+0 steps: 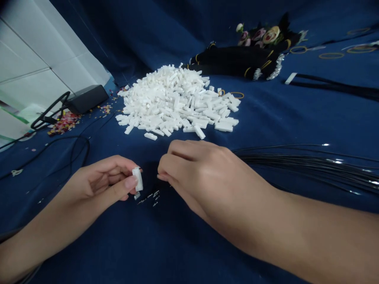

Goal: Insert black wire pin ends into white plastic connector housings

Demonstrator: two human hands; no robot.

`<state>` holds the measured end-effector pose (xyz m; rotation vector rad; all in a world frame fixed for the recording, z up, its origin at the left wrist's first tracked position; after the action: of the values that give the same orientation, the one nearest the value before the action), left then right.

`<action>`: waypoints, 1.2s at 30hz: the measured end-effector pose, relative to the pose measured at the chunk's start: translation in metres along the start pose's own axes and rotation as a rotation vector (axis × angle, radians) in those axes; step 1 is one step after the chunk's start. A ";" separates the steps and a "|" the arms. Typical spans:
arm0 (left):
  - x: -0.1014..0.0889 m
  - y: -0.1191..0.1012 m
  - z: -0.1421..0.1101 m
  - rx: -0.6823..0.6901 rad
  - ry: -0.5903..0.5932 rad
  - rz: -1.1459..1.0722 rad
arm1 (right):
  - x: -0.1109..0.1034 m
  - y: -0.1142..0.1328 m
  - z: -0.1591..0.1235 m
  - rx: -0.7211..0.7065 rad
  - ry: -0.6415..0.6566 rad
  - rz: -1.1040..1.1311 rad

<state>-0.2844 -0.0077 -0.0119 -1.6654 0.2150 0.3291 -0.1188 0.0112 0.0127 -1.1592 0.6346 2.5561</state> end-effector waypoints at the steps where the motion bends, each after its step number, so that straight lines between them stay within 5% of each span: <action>1: 0.000 0.000 0.000 -0.007 0.002 -0.006 | 0.000 -0.002 0.001 0.036 -0.008 0.015; 5: 0.000 0.003 -0.001 -0.046 0.007 -0.038 | -0.003 -0.003 0.005 0.070 -0.051 0.035; 11: 0.002 0.004 -0.006 -0.035 0.057 -0.067 | 0.001 0.008 0.006 -0.077 -0.041 0.026; 24: 0.005 0.001 -0.005 -0.037 0.063 -0.052 | -0.002 0.016 0.002 -0.003 -0.154 0.131; 30: 0.002 0.007 -0.004 -0.083 0.015 -0.091 | 0.001 0.007 0.005 0.010 0.104 0.125; 36: 0.004 0.004 -0.003 -0.069 0.005 -0.051 | -0.030 0.003 -0.007 -0.150 0.169 -0.093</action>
<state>-0.2819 -0.0110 -0.0162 -1.7372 0.1662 0.2976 -0.0966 0.0035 0.0324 -1.4305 0.4194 2.4811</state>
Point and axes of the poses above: each hand's wrist, its own z-axis towards the middle knuckle, its own x-axis out of the palm, y = z × x, the point moved 6 cm from there along z, towards the middle knuckle, and after that the axes turned 8 degrees about -y, right-handed, at the moved point
